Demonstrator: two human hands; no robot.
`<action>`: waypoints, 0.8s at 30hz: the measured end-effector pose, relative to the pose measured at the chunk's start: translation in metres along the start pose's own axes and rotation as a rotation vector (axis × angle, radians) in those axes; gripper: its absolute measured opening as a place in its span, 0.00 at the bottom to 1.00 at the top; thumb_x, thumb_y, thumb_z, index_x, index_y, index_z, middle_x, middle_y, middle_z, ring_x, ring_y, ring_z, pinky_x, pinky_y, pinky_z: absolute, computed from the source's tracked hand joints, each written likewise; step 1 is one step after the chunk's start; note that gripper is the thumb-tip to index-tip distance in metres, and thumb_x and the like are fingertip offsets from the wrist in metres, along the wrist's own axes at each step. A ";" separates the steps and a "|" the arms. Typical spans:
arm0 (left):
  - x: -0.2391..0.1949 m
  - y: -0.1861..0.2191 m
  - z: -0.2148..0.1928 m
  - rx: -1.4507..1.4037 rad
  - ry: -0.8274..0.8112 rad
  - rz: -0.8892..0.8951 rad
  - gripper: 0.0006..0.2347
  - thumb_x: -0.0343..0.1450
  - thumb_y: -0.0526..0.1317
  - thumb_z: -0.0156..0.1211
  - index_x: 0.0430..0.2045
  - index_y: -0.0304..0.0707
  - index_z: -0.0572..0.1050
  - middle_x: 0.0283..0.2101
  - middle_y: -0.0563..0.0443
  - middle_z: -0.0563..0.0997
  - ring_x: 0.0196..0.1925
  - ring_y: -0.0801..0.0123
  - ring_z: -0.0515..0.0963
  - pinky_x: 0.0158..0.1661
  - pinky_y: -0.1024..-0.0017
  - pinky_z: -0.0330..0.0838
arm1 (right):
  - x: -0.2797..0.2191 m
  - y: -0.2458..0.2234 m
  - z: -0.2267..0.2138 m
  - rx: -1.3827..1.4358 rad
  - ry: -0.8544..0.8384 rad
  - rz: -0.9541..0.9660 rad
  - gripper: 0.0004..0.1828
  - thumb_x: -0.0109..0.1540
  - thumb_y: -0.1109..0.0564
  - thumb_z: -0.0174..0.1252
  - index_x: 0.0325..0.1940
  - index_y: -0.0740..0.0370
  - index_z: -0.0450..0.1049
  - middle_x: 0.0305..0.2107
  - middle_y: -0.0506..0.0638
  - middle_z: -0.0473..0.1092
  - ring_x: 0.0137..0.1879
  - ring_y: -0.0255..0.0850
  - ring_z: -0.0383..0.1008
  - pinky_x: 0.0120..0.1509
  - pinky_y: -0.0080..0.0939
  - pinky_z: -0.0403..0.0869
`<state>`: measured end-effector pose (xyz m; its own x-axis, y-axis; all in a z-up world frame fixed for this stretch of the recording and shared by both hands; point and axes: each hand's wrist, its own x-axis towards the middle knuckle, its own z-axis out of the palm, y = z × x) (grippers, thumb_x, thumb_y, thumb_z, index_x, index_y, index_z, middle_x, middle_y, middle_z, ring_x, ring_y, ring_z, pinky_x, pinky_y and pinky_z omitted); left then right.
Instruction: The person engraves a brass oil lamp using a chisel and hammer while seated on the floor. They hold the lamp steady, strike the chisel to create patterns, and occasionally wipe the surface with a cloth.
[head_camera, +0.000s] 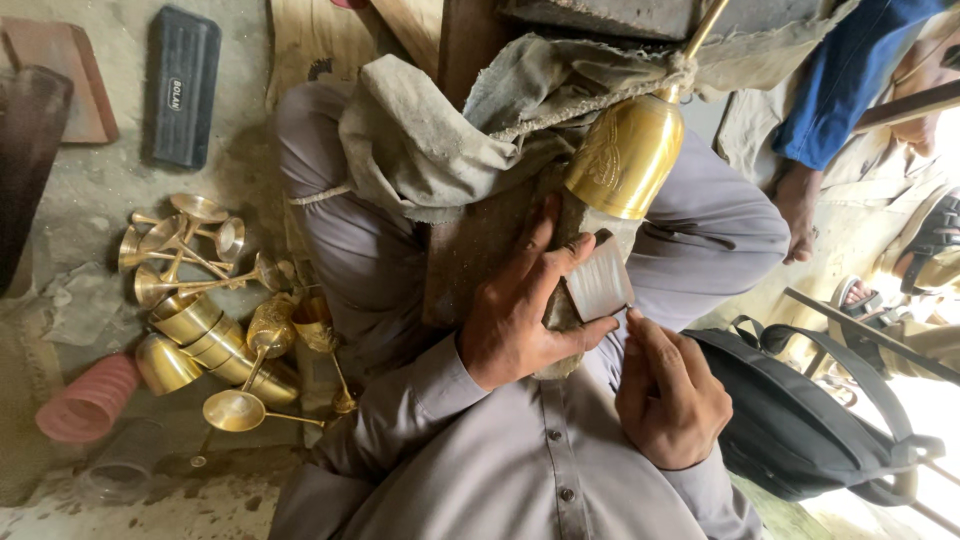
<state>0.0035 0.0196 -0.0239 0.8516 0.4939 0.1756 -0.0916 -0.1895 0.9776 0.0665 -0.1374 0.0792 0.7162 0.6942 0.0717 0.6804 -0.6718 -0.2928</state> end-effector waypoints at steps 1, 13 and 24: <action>0.000 -0.001 0.000 0.006 0.000 0.001 0.33 0.66 0.48 0.77 0.62 0.33 0.67 0.70 0.20 0.63 0.72 0.36 0.70 0.65 0.58 0.75 | 0.000 0.002 0.000 -0.025 -0.013 -0.024 0.17 0.66 0.68 0.63 0.58 0.62 0.77 0.36 0.55 0.76 0.34 0.43 0.76 0.40 0.37 0.73; 0.000 -0.002 -0.002 -0.012 0.019 0.018 0.33 0.66 0.49 0.78 0.64 0.36 0.68 0.71 0.21 0.64 0.74 0.34 0.68 0.67 0.57 0.72 | 0.023 0.003 0.002 -0.170 -0.013 -0.193 0.16 0.65 0.68 0.65 0.57 0.62 0.79 0.25 0.46 0.72 0.24 0.36 0.65 0.33 0.36 0.61; -0.002 0.001 -0.001 -0.024 0.007 -0.021 0.32 0.66 0.49 0.78 0.62 0.36 0.70 0.71 0.21 0.64 0.73 0.36 0.71 0.67 0.58 0.74 | 0.036 -0.005 -0.006 -0.206 -0.051 -0.225 0.14 0.61 0.65 0.66 0.51 0.62 0.81 0.22 0.47 0.73 0.20 0.37 0.59 0.30 0.41 0.57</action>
